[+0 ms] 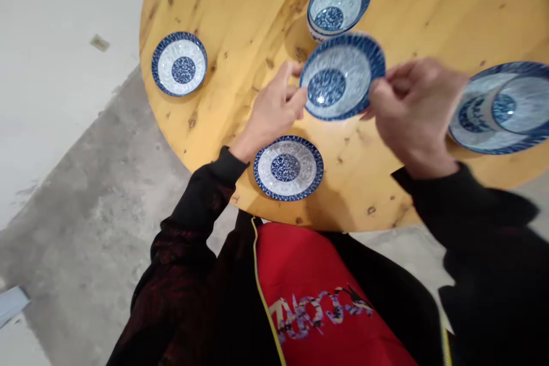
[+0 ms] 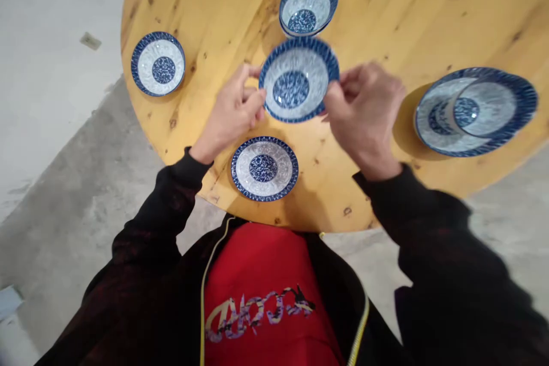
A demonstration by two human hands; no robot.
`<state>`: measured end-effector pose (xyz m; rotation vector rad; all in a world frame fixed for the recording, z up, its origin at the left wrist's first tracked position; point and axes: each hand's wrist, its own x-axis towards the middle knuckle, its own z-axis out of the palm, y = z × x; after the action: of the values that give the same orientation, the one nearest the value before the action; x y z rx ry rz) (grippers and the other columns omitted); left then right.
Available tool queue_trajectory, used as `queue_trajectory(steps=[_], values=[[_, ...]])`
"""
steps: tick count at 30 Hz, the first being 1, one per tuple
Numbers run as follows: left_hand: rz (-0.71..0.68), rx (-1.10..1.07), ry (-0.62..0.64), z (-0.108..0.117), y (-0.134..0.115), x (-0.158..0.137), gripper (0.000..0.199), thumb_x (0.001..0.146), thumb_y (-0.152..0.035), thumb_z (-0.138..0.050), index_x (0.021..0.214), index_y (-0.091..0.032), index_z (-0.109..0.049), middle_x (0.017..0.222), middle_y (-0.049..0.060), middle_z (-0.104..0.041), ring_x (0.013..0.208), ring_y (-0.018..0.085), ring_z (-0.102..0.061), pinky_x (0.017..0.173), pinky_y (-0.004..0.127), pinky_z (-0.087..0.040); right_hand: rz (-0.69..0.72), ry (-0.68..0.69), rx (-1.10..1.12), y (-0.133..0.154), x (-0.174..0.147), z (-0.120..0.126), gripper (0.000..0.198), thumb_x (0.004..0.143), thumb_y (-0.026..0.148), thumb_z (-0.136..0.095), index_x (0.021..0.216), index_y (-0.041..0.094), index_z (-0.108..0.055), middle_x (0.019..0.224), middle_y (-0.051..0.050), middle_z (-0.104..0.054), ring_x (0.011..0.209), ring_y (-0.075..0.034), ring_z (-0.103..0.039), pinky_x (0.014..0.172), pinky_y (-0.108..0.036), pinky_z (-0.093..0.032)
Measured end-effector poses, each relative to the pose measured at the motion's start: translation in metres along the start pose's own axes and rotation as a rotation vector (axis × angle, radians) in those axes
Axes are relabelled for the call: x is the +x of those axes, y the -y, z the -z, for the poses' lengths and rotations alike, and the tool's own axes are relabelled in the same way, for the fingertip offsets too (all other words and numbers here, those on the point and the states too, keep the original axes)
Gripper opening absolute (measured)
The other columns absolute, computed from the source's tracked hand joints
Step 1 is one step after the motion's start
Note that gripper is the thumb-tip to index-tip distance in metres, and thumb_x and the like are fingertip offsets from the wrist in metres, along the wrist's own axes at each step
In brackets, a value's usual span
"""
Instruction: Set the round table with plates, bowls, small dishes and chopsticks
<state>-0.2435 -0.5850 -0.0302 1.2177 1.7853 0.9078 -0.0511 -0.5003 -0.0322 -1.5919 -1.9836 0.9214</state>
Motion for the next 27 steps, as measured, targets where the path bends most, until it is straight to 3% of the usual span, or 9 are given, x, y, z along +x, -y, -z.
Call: queue_trajectory(steps=[2, 5, 10, 19, 27], values=[[0.005, -0.027, 0.097, -0.005, 0.022, -0.038, 0.032, 0.103, -0.022, -0.046, 0.133, -0.016, -0.054, 0.073, -0.005, -0.070, 0.075, 0.012, -0.072, 0.089, 0.030, -0.059, -0.058, -0.040, 0.096, -0.013, -0.048, -0.014, 0.008, 0.085, 0.021, -0.061, 0.078, 0.023, -0.059, 0.064, -0.002, -0.064, 0.056, -0.017, -0.064, 0.051, -0.028, -0.047], [0.028, -0.072, 0.196, -0.015, 0.055, -0.084, 0.037, 0.102, -0.022, -0.044, 0.137, -0.015, -0.057, 0.077, 0.000, -0.075, 0.075, 0.016, -0.073, 0.087, 0.031, -0.059, -0.177, 0.008, 0.227, -0.035, -0.106, -0.037, 0.011, 0.083, 0.032, -0.064, 0.078, 0.024, -0.056, 0.064, -0.002, -0.066, 0.052, -0.018, -0.064, 0.050, -0.029, -0.053], [0.095, -0.096, 0.208, -0.035, 0.092, -0.134, 0.051, 0.097, -0.020, -0.044, 0.147, -0.018, -0.055, 0.081, 0.000, -0.077, 0.073, 0.018, -0.072, 0.078, 0.028, -0.058, -0.319, 0.015, 0.285, -0.060, -0.158, -0.064, 0.023, 0.078, 0.045, -0.068, 0.082, 0.025, -0.056, 0.065, -0.003, -0.067, 0.056, -0.022, -0.068, 0.051, -0.035, -0.059], [0.114, -0.014, 0.145, -0.055, 0.106, -0.158, 0.051, 0.100, -0.022, -0.043, 0.149, -0.016, -0.055, 0.100, 0.007, -0.078, 0.097, 0.022, -0.074, 0.097, 0.032, -0.055, -0.369, 0.015, 0.181, -0.066, -0.170, -0.076, 0.026, 0.077, 0.047, -0.068, 0.082, 0.025, -0.056, 0.066, -0.003, -0.069, 0.054, -0.023, -0.066, 0.056, -0.040, -0.062], [0.082, -0.064, 0.042, -0.057, 0.115, -0.155, 0.049, 0.097, -0.021, -0.047, 0.144, -0.015, -0.060, 0.100, 0.008, -0.077, 0.095, 0.023, -0.073, 0.097, 0.035, -0.057, -0.358, 0.028, 0.164, -0.064, -0.161, -0.081, 0.024, 0.076, 0.046, -0.065, 0.085, 0.025, -0.056, 0.065, -0.003, -0.066, 0.055, -0.024, -0.067, 0.057, -0.042, -0.062]])
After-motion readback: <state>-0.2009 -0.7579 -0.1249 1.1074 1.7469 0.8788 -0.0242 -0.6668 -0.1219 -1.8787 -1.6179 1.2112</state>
